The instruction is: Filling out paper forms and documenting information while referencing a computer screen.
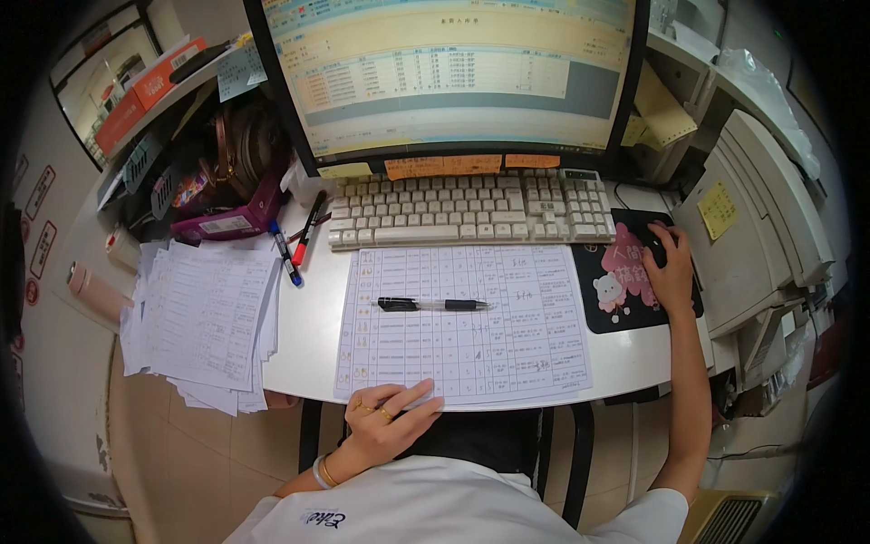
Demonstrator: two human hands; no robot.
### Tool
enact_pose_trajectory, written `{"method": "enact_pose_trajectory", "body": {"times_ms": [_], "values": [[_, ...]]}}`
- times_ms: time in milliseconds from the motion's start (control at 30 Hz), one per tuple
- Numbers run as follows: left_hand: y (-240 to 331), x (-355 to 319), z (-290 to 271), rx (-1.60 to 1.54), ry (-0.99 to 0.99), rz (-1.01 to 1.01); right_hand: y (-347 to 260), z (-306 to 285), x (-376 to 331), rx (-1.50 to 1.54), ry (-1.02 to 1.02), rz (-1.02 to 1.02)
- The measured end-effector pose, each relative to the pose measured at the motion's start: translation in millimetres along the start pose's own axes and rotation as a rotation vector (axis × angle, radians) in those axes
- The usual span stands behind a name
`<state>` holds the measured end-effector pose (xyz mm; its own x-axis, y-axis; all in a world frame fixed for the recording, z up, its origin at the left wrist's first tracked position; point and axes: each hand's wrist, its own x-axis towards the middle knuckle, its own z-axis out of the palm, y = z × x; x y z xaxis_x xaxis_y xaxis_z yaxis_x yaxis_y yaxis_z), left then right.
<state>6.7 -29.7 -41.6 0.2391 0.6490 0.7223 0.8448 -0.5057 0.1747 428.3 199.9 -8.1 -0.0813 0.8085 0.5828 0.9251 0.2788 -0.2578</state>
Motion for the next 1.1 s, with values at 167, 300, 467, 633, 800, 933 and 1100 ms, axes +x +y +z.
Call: {"method": "enact_pose_trajectory", "body": {"times_ms": [167, 300, 467, 633, 800, 933, 1100], "values": [[1.4, -4.4, -0.7, 0.006, -0.001, -0.003, 2.9, -1.5, -2.0, 0.000, -0.004, -0.009], [2.1, -6.0, -1.1, 0.007, -0.006, -0.007, -24.5, -8.8, 0.1, -0.145, 0.071, -0.020], [-1.4, -4.7, 2.8, -0.007, 0.003, 0.014, -145.0, -13.5, 1.2, 0.264, -0.364, -0.373], [-2.5, -5.8, -1.5, 0.029, -0.047, 0.006, -239.6, 16.0, -15.7, 0.153, -0.458, -0.787], [-6.4, -16.8, -4.8, -0.082, -0.051, 0.000, -248.8, 21.7, -8.4, 0.010, -0.474, -0.837], [-3.3, -19.9, -9.1, -0.097, -0.062, -0.028, -283.6, 8.8, -13.5, 0.748, -0.904, -0.296], [-5.3, -22.0, -8.5, -0.106, -0.060, 0.008, -322.6, 30.6, -34.7, 1.298, -1.333, 0.052]]}}
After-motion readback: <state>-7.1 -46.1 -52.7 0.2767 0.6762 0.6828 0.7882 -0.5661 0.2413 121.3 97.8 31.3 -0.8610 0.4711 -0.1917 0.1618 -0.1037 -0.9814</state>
